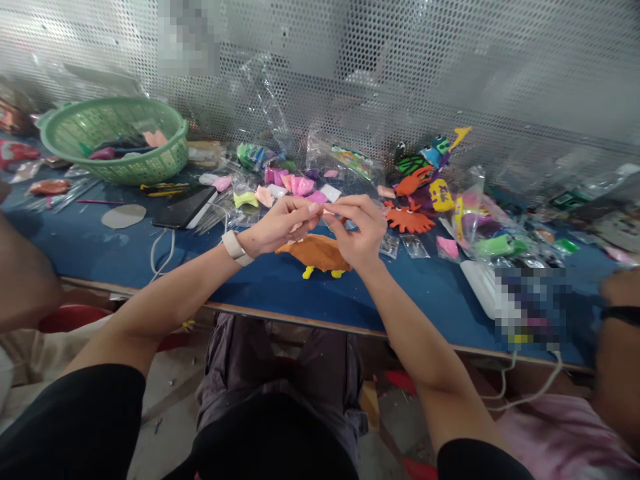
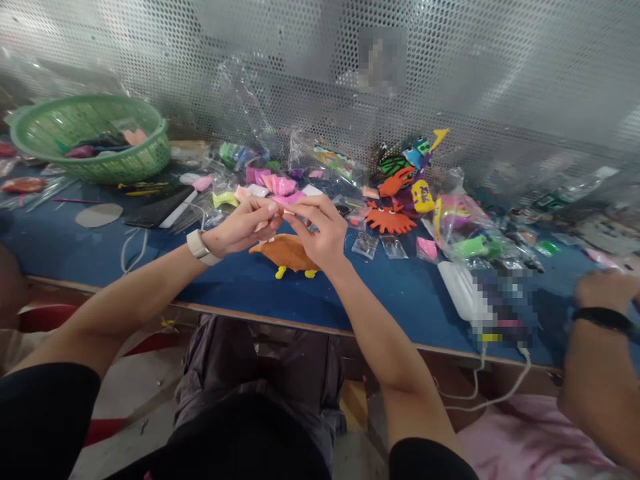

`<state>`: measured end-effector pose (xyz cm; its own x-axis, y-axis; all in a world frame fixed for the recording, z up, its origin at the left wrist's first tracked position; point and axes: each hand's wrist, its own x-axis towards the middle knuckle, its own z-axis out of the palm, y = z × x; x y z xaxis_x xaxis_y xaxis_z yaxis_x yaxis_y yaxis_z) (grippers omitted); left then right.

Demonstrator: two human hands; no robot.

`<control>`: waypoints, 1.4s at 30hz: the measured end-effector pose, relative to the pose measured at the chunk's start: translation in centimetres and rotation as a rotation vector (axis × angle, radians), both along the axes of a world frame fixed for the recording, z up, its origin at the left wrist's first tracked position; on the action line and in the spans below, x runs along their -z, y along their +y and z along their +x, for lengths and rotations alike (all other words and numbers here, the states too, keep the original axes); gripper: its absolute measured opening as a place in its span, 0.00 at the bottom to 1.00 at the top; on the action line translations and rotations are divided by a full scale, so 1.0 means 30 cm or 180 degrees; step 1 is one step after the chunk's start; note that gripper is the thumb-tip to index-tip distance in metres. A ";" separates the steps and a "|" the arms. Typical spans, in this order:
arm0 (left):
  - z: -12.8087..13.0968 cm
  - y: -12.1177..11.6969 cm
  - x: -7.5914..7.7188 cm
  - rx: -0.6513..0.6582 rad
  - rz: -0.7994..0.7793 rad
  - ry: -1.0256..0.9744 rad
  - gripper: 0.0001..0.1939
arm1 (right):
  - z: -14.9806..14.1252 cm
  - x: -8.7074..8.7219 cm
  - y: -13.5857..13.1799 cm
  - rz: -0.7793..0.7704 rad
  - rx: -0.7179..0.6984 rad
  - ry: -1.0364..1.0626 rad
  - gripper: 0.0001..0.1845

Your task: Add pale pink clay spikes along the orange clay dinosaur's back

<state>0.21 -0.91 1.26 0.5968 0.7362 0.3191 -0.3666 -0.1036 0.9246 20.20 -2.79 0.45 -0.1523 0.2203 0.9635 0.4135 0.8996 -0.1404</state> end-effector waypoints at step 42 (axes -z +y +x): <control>-0.003 -0.002 -0.003 -0.0475 0.0402 0.0397 0.25 | 0.018 0.036 0.022 0.0403 0.0300 -0.0460 0.22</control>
